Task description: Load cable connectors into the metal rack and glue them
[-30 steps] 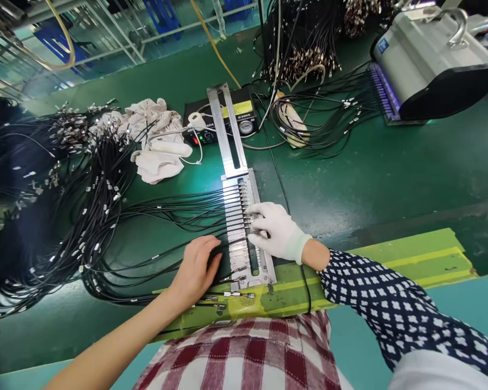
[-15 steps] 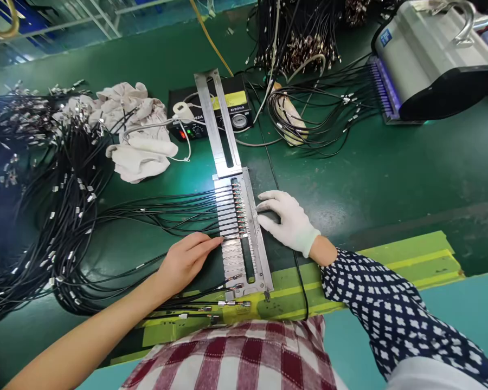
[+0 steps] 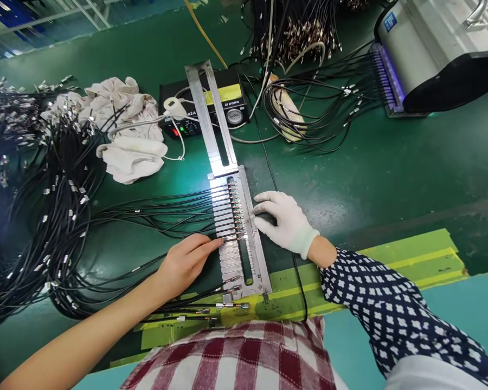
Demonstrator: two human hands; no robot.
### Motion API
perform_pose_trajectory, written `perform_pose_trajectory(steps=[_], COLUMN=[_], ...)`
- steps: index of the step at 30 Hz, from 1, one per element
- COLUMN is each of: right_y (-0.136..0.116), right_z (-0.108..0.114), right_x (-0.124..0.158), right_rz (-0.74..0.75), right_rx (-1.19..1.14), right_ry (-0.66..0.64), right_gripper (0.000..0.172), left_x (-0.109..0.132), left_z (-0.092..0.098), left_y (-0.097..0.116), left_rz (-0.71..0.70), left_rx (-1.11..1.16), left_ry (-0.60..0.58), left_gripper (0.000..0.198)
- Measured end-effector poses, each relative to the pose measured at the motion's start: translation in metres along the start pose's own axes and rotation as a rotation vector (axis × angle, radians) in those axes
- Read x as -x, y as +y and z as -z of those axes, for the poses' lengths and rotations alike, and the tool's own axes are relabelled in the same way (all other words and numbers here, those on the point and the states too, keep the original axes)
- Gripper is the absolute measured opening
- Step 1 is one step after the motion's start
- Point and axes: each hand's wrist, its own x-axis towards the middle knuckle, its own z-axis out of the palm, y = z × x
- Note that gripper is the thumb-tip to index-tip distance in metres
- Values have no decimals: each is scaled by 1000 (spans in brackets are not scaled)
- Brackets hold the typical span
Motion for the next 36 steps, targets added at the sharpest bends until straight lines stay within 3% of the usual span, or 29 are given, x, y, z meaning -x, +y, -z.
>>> perform_pose_trajectory(steps=[9, 14, 17, 20, 22, 28, 32, 36], right_y=[-2, 0, 1, 2, 3, 2, -3, -7], right_z=[0, 0, -2, -4, -4, -4, -3, -3], right_x=[1, 5, 7, 7, 6, 4, 14, 27], right_rz=[47, 313, 441, 433, 420, 406, 387, 344], right_rx=[47, 55, 55, 62, 53, 63, 83, 76], right_ry=[-19, -94, -160, -180, -185, -189, -180, -177], right_gripper=[17, 33, 40, 42, 42, 38, 36, 35], left_x=[-3, -4, 1, 12, 19, 26, 34, 59], left_z=[2, 0, 0, -1, -4, -13, -5, 8], left_y=[7, 5, 6, 11, 13, 14, 20, 31], left_rz=[-93, -97, -38, 28, 54, 130, 191, 167], left_rx=[-256, -140, -213, -316, -270, -213, -171, -253], left_ry=[-104, -67, -42, -101, -142, -110, -118, -121], left_gripper=[31, 29, 31, 39, 44, 46, 46, 41])
